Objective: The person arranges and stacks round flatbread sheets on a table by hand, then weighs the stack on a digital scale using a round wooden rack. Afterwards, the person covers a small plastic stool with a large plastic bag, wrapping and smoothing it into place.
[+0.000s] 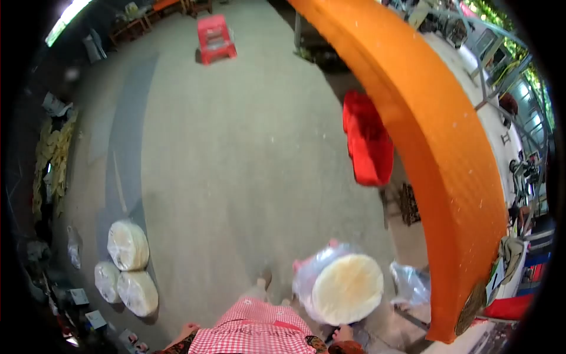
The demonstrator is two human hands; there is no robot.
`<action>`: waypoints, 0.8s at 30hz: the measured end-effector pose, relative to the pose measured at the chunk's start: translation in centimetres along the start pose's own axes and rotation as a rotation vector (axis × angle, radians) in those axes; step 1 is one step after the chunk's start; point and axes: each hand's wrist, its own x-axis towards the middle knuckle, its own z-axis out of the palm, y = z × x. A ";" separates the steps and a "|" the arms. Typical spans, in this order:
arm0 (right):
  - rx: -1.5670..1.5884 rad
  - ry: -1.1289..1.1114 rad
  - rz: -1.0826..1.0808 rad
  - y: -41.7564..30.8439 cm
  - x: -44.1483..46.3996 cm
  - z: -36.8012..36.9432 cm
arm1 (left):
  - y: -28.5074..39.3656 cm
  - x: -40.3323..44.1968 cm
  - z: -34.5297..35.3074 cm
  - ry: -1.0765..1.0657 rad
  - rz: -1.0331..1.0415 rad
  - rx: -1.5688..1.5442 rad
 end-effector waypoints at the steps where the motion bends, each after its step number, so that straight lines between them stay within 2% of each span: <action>1: -0.037 -0.029 0.002 -0.7 -1.0 1.6 | 1.2 0.8 -1.9 0.048 -0.024 -0.026; 4: -0.176 -0.243 -0.159 -6.0 -5.0 8.1 | 3.7 1.9 -3.0 0.181 -0.135 -0.136; 6: -0.266 -0.347 -0.274 -10.5 -8.8 12.6 | 7.6 4.8 -3.1 0.157 -0.176 -0.284; 8: -0.334 -0.414 -0.368 -15.0 -12.3 17.0 | 14.2 11.2 -3.4 0.114 -0.208 -0.415; 9: -0.363 -0.439 -0.405 -17.2 -13.9 19.2 | 18.7 13.8 -3.6 0.090 -0.230 -0.474; 11: -0.410 -0.478 -0.450 -21.2 -16.2 24.0 | 35.3 13.6 -1.2 0.255 -0.106 -0.468; 12: -0.428 -0.486 -0.468 -23.3 -16.8 26.3 | 39.3 16.5 -1.1 0.057 0.035 -0.481; 13: -0.446 -0.493 -0.482 -25.2 -17.2 28.6 | 42.3 20.2 -0.8 -0.041 0.097 -0.451; 14: -0.462 -0.497 -0.496 -27.2 -17.4 30.9 | 49.5 18.6 -0.1 -0.083 0.177 -0.505; 16: -0.500 -0.504 -0.492 -31.1 -18.4 35.6 | 55.9 22.8 0.6 -0.072 0.190 -0.546; 17: -0.534 -0.500 -0.485 -32.8 -18.6 37.6 | 59.7 22.6 -0.1 -0.160 0.173 -0.384; 19: -0.622 -0.481 -0.449 -34.8 -18.6 40.3 | 62.5 23.7 -1.8 -0.184 0.198 -0.257; 21: -0.761 -0.488 -0.461 -36.3 -17.5 42.8 | 61.6 27.4 -3.8 -0.175 0.286 -0.149; 22: -0.845 -0.500 -0.481 -36.4 -15.9 44.0 | 60.1 29.8 -5.3 -0.092 0.266 -0.158; 24: -1.011 -0.526 -0.592 -38.0 -12.1 46.8 | 59.1 30.2 -7.8 0.257 0.079 -0.254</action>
